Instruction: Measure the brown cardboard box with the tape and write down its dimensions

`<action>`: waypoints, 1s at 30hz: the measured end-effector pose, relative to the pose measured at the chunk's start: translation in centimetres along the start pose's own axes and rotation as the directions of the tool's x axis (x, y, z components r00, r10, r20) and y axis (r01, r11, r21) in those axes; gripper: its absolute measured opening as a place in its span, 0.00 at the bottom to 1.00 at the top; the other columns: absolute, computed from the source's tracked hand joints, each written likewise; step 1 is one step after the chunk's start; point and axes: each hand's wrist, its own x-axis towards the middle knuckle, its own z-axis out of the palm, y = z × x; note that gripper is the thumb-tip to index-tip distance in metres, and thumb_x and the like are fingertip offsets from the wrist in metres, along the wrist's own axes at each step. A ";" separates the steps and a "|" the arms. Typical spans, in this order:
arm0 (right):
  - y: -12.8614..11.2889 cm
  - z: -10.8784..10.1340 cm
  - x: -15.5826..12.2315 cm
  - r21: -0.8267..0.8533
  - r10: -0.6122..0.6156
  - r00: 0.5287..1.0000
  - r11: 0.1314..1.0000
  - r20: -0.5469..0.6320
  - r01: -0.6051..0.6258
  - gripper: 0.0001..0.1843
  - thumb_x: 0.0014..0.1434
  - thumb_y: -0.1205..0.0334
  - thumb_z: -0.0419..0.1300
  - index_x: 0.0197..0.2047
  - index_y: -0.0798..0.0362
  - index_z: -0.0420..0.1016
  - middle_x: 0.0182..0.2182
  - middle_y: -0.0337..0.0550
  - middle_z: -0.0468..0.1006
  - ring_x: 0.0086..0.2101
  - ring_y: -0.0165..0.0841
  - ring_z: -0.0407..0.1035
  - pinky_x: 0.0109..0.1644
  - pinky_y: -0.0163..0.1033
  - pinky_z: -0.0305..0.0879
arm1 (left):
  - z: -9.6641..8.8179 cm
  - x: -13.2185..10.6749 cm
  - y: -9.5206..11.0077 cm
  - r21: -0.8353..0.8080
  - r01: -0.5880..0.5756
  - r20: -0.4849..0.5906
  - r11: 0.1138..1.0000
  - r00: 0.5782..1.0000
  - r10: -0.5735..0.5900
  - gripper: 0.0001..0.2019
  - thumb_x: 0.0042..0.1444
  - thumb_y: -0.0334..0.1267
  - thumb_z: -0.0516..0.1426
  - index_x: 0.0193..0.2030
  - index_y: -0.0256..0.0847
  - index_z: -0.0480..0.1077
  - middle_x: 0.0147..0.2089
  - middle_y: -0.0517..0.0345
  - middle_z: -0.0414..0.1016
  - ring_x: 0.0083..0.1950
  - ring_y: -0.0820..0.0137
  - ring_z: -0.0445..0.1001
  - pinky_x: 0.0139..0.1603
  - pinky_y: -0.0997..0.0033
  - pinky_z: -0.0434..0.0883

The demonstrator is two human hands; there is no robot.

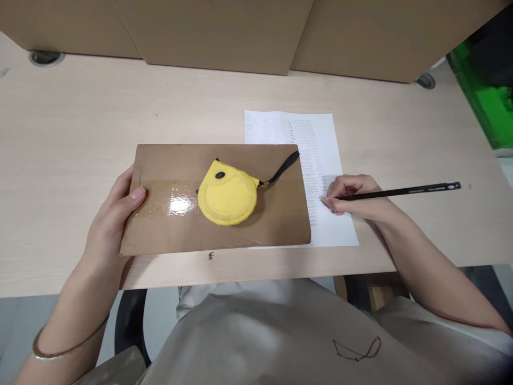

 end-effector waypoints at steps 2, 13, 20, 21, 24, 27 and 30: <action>0.0 0.0 0.0 0.007 0.002 1.000 1.000 -0.011 -0.002 0.26 0.46 0.50 0.86 0.21 0.50 0.74 0.17 0.39 0.73 0.19 0.28 0.65 0.23 0.37 0.61 | 0.0 0.0 0.0 0.001 0.002 -0.006 1.000 1.000 -0.002 0.28 0.59 0.49 0.72 0.67 0.54 0.84 0.67 0.57 0.85 0.61 0.50 0.84 0.43 0.67 0.81; 0.0 0.0 0.0 0.010 0.015 1.000 1.000 0.016 -0.015 0.29 0.44 0.45 0.87 0.20 0.49 0.73 0.16 0.39 0.71 0.19 0.27 0.62 0.21 0.37 0.57 | -0.3 0.3 -0.4 0.017 -0.036 0.014 0.999 0.999 0.036 0.29 0.62 0.50 0.71 0.70 0.53 0.82 0.69 0.53 0.84 0.63 0.48 0.84 0.52 0.62 0.83; 0.6 -0.3 0.0 -0.020 -0.015 1.000 1.000 -0.002 0.015 0.29 0.48 0.46 0.86 0.21 0.49 0.72 0.18 0.38 0.70 0.19 0.26 0.60 0.22 0.37 0.53 | 0.0 0.1 -0.2 0.001 -0.002 -0.015 1.000 1.000 0.002 0.29 0.59 0.50 0.72 0.68 0.54 0.83 0.69 0.56 0.84 0.65 0.47 0.83 0.49 0.64 0.83; 0.7 -0.4 0.0 -0.020 -0.021 1.000 1.000 0.013 0.021 0.29 0.48 0.46 0.86 0.21 0.49 0.72 0.18 0.38 0.69 0.19 0.26 0.60 0.22 0.37 0.53 | -0.1 0.1 -0.2 0.003 -0.007 -0.009 1.000 1.000 0.007 0.29 0.60 0.49 0.72 0.69 0.54 0.82 0.69 0.56 0.84 0.64 0.48 0.83 0.49 0.64 0.83; 1.0 -0.6 0.2 -0.019 -0.028 0.999 0.999 0.041 0.029 0.29 0.49 0.46 0.86 0.22 0.49 0.72 0.18 0.38 0.69 0.19 0.27 0.61 0.23 0.37 0.55 | -0.2 0.1 -0.3 0.007 -0.021 0.006 1.000 1.000 0.021 0.29 0.62 0.49 0.71 0.70 0.53 0.82 0.70 0.55 0.84 0.64 0.49 0.83 0.50 0.65 0.82; 1.1 -0.5 0.2 -0.021 -0.042 0.999 0.999 0.032 0.043 0.29 0.49 0.47 0.86 0.21 0.49 0.71 0.18 0.37 0.69 0.19 0.26 0.60 0.22 0.37 0.53 | -0.1 0.0 -0.3 -0.002 -0.015 -0.009 1.000 1.000 0.015 0.29 0.61 0.49 0.72 0.69 0.53 0.83 0.69 0.57 0.85 0.66 0.49 0.82 0.50 0.66 0.81; 1.1 -0.5 0.2 -0.021 -0.053 0.999 0.998 0.008 0.054 0.28 0.50 0.50 0.85 0.22 0.50 0.70 0.19 0.37 0.69 0.20 0.25 0.59 0.23 0.36 0.52 | 0.3 -0.1 -0.1 0.002 -0.023 -0.023 1.000 0.999 0.023 0.28 0.60 0.48 0.72 0.68 0.54 0.84 0.68 0.59 0.85 0.65 0.48 0.82 0.50 0.66 0.80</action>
